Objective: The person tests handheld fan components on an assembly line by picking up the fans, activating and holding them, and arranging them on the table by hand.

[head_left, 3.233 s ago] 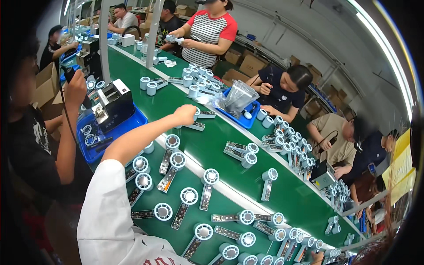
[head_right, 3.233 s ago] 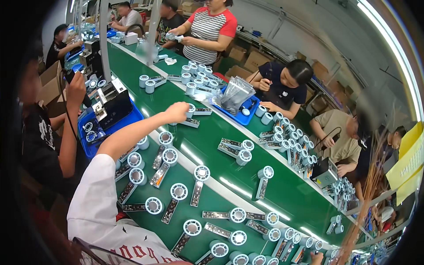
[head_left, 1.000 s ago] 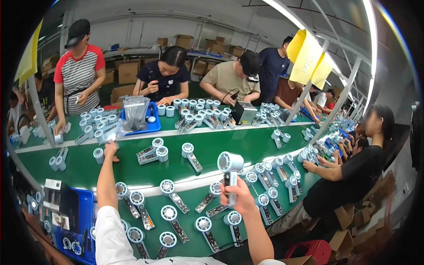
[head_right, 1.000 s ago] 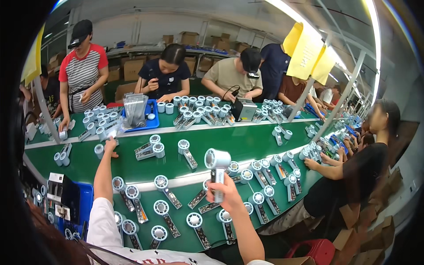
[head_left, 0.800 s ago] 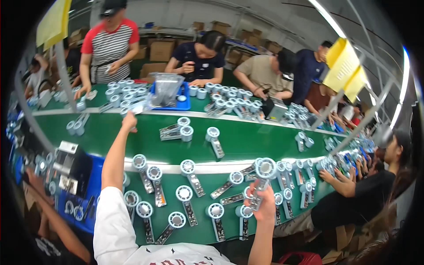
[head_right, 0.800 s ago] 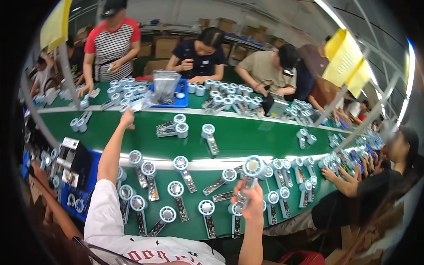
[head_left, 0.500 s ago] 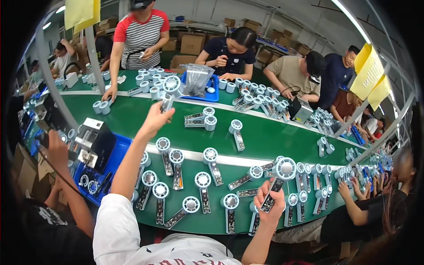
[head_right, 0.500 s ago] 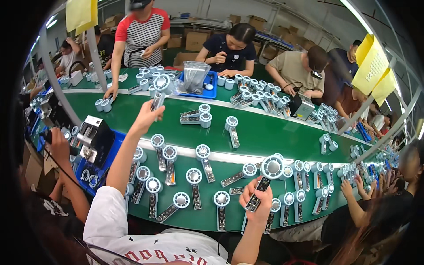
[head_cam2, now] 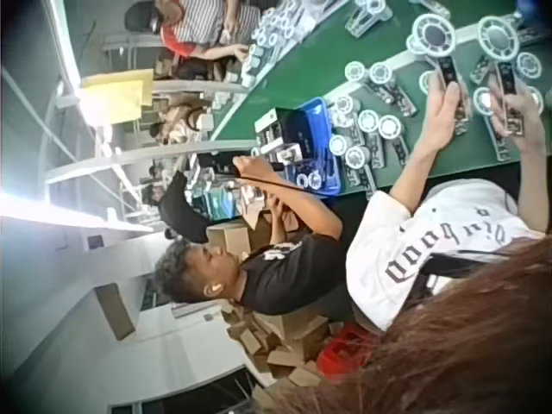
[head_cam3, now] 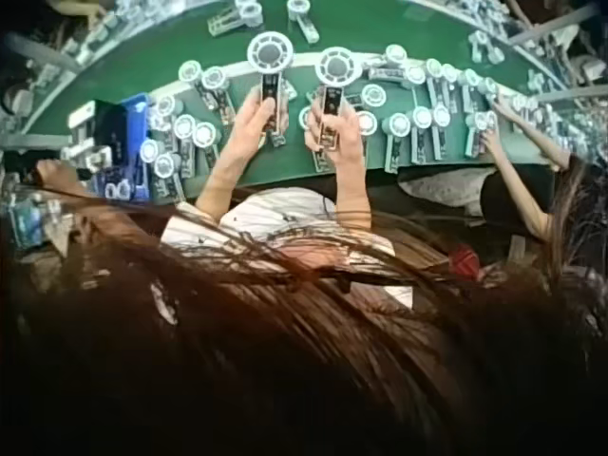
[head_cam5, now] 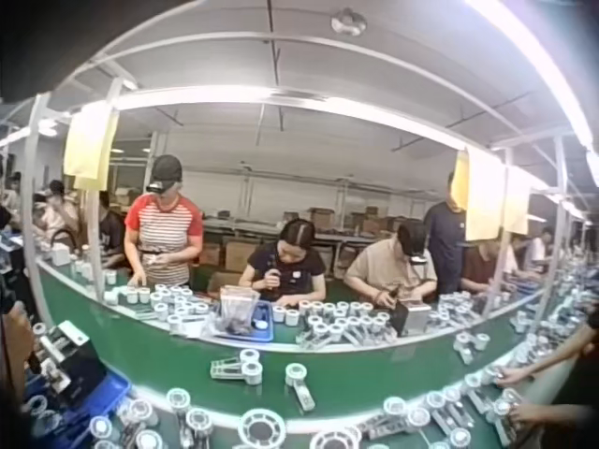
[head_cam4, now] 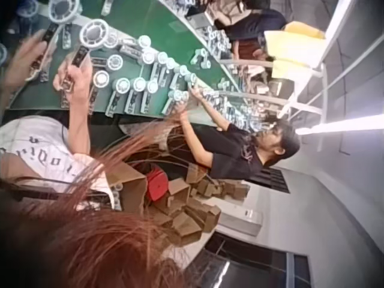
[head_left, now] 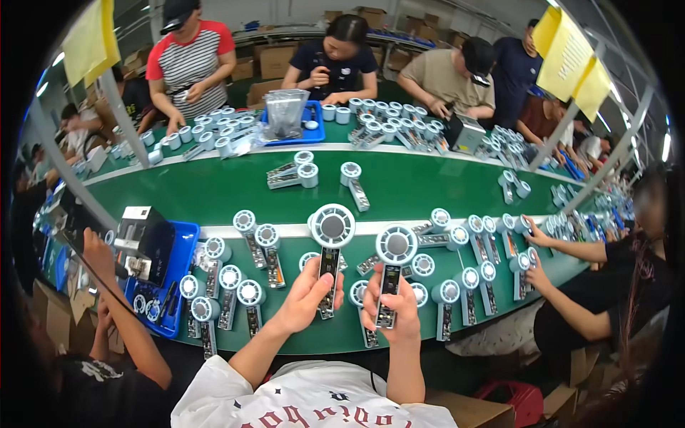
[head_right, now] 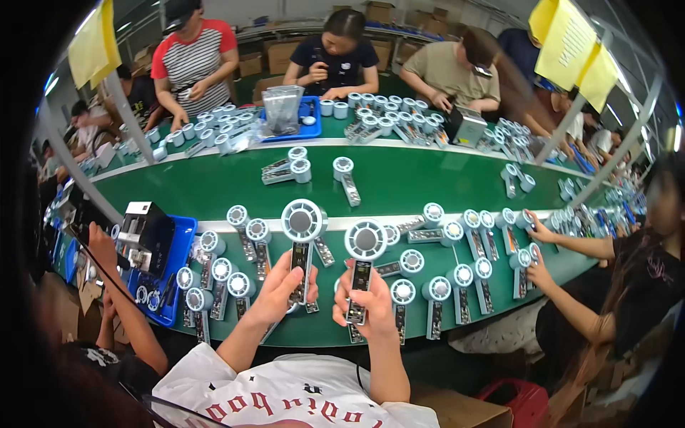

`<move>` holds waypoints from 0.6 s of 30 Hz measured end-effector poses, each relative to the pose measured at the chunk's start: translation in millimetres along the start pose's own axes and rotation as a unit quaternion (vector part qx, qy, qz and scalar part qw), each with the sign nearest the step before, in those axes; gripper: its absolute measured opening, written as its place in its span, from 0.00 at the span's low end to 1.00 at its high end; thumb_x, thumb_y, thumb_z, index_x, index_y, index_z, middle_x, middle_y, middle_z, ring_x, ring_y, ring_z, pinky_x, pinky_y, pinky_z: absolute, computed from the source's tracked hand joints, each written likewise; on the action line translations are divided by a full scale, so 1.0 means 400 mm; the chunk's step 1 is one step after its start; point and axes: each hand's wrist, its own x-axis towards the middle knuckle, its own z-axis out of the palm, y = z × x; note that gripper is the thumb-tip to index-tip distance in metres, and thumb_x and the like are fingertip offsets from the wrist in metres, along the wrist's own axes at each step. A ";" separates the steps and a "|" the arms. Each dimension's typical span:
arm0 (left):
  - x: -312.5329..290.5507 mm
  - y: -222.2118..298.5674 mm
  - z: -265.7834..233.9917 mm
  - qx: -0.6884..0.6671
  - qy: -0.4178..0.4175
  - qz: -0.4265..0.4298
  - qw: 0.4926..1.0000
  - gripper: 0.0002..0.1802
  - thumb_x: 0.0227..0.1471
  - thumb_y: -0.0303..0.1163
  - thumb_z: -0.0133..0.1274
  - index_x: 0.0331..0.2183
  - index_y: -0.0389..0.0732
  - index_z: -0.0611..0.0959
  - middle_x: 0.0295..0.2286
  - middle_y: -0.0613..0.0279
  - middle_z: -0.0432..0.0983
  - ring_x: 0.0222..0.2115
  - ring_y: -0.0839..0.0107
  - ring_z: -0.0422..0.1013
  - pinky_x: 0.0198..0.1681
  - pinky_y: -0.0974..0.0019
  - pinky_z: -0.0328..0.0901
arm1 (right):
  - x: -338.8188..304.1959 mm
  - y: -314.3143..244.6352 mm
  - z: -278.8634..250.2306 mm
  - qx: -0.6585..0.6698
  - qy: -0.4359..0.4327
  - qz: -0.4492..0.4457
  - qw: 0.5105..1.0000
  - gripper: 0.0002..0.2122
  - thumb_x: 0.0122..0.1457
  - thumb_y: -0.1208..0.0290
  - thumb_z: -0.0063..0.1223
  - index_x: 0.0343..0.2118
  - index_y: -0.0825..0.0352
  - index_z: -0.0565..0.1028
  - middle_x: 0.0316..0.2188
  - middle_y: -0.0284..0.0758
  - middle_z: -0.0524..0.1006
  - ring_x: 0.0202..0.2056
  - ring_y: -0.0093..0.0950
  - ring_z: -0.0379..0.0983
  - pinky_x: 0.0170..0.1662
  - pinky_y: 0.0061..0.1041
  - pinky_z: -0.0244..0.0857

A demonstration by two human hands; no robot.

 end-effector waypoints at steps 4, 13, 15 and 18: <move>-0.009 -0.021 0.050 -0.042 -0.043 -0.025 0.998 0.23 0.61 0.30 0.37 0.55 0.34 0.54 0.34 0.57 0.67 0.26 0.73 0.66 0.28 0.73 0.63 | -0.021 0.009 0.001 0.033 0.002 -0.010 0.999 0.25 0.48 0.78 0.47 0.52 0.70 0.59 0.28 0.40 0.64 0.22 0.28 0.63 0.13 0.24 0.61; 0.013 -0.031 0.106 -0.070 -0.042 -0.032 0.996 0.22 0.59 0.30 0.38 0.53 0.37 0.55 0.33 0.55 0.67 0.24 0.70 0.66 0.27 0.70 0.64 | -0.036 -0.005 -0.002 0.051 -0.015 -0.056 0.997 0.24 0.48 0.81 0.45 0.51 0.68 0.60 0.26 0.36 0.64 0.22 0.27 0.64 0.19 0.26 0.63; 0.013 -0.032 0.105 -0.071 -0.046 -0.032 0.996 0.22 0.60 0.29 0.38 0.54 0.36 0.54 0.34 0.55 0.67 0.25 0.71 0.66 0.28 0.71 0.64 | -0.040 -0.005 0.000 0.041 -0.013 -0.059 0.997 0.24 0.48 0.81 0.45 0.51 0.68 0.60 0.26 0.36 0.64 0.22 0.27 0.64 0.20 0.27 0.64; 0.014 -0.036 0.102 -0.070 -0.053 -0.034 0.996 0.25 0.61 0.29 0.38 0.56 0.35 0.52 0.35 0.56 0.66 0.27 0.73 0.66 0.29 0.72 0.65 | -0.042 -0.006 0.001 0.012 -0.007 -0.064 0.998 0.24 0.49 0.81 0.45 0.52 0.68 0.59 0.26 0.36 0.64 0.22 0.27 0.64 0.24 0.28 0.65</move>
